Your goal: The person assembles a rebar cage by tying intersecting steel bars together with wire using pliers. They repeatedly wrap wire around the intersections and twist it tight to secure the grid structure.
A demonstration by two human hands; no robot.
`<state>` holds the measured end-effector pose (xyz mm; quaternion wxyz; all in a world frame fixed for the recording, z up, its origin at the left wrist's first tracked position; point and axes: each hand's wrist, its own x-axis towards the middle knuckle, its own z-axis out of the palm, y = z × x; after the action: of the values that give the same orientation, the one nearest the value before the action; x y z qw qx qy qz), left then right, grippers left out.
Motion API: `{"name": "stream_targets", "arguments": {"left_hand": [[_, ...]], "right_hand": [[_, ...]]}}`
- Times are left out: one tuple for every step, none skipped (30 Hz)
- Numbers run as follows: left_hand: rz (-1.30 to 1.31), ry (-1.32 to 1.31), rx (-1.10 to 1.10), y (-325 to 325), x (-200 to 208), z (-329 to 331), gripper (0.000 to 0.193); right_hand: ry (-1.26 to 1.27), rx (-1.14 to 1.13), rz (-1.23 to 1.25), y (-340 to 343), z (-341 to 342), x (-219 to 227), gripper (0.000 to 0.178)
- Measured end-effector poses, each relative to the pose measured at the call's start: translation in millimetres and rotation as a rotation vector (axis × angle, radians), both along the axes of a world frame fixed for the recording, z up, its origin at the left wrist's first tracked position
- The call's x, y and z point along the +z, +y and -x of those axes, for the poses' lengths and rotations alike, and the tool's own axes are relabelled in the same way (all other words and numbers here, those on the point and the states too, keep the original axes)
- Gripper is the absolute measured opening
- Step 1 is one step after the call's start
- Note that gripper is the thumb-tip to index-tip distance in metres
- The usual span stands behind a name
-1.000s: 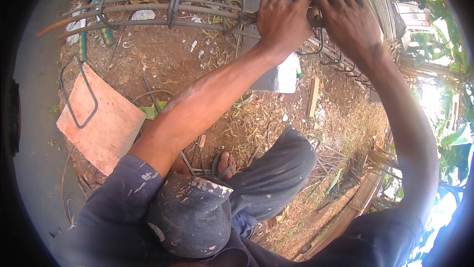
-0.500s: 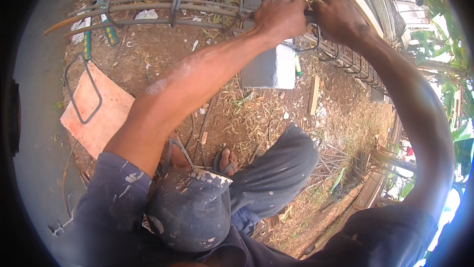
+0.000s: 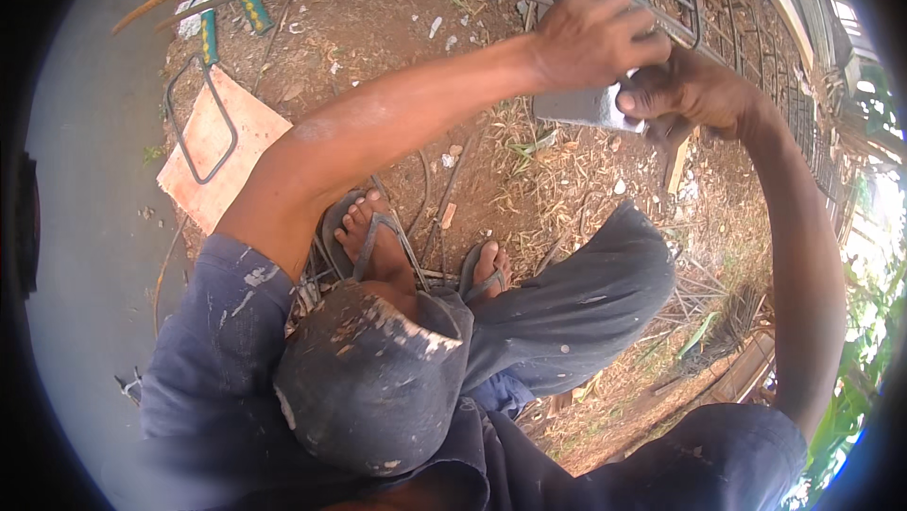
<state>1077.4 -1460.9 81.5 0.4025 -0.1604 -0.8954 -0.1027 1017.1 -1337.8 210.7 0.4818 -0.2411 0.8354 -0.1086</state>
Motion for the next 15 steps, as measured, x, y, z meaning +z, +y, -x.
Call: {"name": "stream_targets", "arguments": {"left_hand": [[-0.031,-0.039,0.0,0.7,4.2,8.0,0.021],[-0.048,-0.164,-0.017,4.3,9.9,13.5,0.016],[-0.112,-0.346,-0.02,3.7,18.8,21.1,0.02],[-0.254,-0.387,-0.032,0.8,28.2,28.4,0.023],[-0.362,-0.494,-0.069,-3.0,34.8,32.4,0.026],[-0.366,-0.503,-0.088,-4.0,35.3,30.8,0.023],[-0.379,-0.502,-0.123,-4.8,35.7,32.7,0.022],[-0.332,-0.409,-0.091,-4.0,31.8,31.5,0.023],[-0.286,-0.315,-0.053,-1.5,26.2,30.7,0.024],[-0.175,-0.179,-0.044,-2.6,21.3,31.0,0.025],[-0.084,0.027,-0.017,2.5,14.9,29.1,0.024],[0.003,0.033,-0.036,2.1,10.7,26.9,0.027],[0.001,0.065,-0.075,2.4,8.4,24.7,0.034],[0.005,0.099,-0.112,1.1,8.1,22.0,0.041],[0.083,0.115,-0.118,-0.3,9.6,19.1,0.037]], "right_hand": [[0.258,0.122,-0.121,-2.4,-5.1,0.0,0.071],[0.651,0.219,-0.109,-0.1,-11.0,-2.3,0.069],[1.005,0.376,0.014,1.1,-18.7,0.0,0.057],[1.277,0.564,0.142,2.2,-21.5,-0.8,0.063],[1.535,0.658,0.111,2.7,-23.8,1.6,0.069],[1.397,0.603,0.02,2.3,-21.0,2.7,0.061],[1.2,0.471,-0.235,4.1,-18.0,-0.2,0.054],[0.889,0.304,-0.302,1.4,-9.9,6.7,0.038],[0.755,0.287,-0.304,4.7,-1.0,0.6,0.031],[0.614,0.246,-0.335,-0.7,5.2,3.1,0.025],[0.672,0.39,-0.264,6.9,13.2,-8.4,0.024],[0.52,0.437,-0.126,10.4,15.9,-7.7,0.021],[0.373,0.482,0.021,16.5,23.0,-11.7,0.019],[0.155,0.229,-0.039,21.3,23.8,-12.2,0.032],[-0.044,-0.026,-0.085,25.9,24.6,-13.5,0.049]]}}
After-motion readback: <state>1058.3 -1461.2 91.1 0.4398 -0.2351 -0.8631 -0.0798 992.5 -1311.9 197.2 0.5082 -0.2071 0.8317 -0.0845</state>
